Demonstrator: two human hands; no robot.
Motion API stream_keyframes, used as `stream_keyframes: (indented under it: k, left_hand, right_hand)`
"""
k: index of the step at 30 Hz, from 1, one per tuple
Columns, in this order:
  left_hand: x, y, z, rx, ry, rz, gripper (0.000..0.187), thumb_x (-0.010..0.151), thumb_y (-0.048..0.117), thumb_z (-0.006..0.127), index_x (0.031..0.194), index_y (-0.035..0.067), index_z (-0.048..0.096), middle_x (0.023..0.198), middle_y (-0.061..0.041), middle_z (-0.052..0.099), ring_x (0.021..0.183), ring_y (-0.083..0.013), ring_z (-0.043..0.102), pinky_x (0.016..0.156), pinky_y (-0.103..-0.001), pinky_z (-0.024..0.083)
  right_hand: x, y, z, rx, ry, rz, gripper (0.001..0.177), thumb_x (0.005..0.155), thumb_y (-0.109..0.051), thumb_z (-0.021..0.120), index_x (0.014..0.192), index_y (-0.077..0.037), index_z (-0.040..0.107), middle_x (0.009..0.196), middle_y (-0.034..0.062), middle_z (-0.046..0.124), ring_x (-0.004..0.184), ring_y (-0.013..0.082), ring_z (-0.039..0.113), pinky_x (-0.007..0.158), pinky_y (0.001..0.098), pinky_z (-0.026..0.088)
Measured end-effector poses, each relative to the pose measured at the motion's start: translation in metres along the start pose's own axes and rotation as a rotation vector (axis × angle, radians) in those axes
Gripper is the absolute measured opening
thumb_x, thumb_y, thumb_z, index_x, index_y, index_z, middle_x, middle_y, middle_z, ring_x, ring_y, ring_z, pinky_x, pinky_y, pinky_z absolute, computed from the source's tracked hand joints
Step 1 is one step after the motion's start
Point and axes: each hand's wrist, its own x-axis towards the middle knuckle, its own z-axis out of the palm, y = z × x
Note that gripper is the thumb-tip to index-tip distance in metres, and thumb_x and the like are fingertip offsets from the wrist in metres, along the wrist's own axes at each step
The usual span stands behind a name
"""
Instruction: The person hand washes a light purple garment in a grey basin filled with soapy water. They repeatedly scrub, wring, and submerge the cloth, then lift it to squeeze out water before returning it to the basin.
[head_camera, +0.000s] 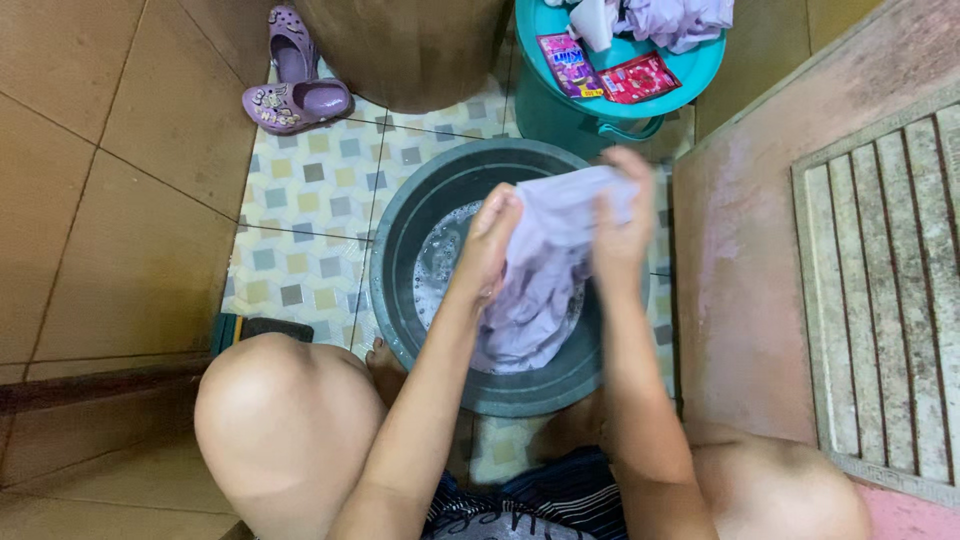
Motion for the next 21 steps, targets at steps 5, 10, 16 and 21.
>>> stream_keyframes:
  k: [5,10,16,21]
  left_hand:
    - [0.016,-0.037,-0.047,-0.503,0.073,0.063,0.025,0.112,0.027,0.053,0.091,0.014,0.057,0.078,0.002,0.054,0.063,-0.0107,0.05,0.053,-0.031,0.043]
    - [0.0,-0.04,-0.021,-0.208,0.128,-0.04,0.031,0.105,0.044,0.06,0.089,0.018,0.06,0.078,0.006,0.052,0.067,-0.0072,0.048,0.056,-0.026,0.039]
    - [0.006,-0.068,-0.018,-0.301,0.235,-0.264,0.034,0.109,0.038,0.058,0.084,0.016,0.062,0.074,0.005,0.055,0.064,-0.0065,0.053,0.055,-0.025,0.044]
    - [0.014,-0.071,-0.052,-0.591,0.0,-0.063,0.039,0.12,0.034,0.062,0.084,0.019,0.059,0.071,0.007,0.052,0.059,-0.0059,0.05,0.05,-0.026,0.04]
  right_hand:
    - [-0.057,-0.051,0.056,0.024,-0.349,-0.265,0.025,0.076,-0.027,0.085,0.087,-0.009,0.071,0.082,0.0089,0.067,0.074,0.0283,0.069,0.07,0.0384,0.055]
    - [-0.032,-0.016,0.054,-0.1,-0.098,-0.281,0.01,0.085,-0.013,0.078,0.08,-0.01,0.07,0.079,0.0072,0.069,0.066,0.0266,0.067,0.059,0.0371,0.051]
    - [-0.052,-0.01,0.048,-0.149,-0.113,-0.263,0.008,0.083,-0.008,0.075,0.078,-0.008,0.069,0.075,0.0109,0.068,0.064,0.0278,0.067,0.059,0.0387,0.053]
    - [-0.056,-0.013,0.069,0.013,-0.195,-0.351,0.012,0.085,-0.011,0.078,0.077,-0.008,0.069,0.075,0.0107,0.069,0.063,0.0274,0.068,0.058,0.0382,0.053]
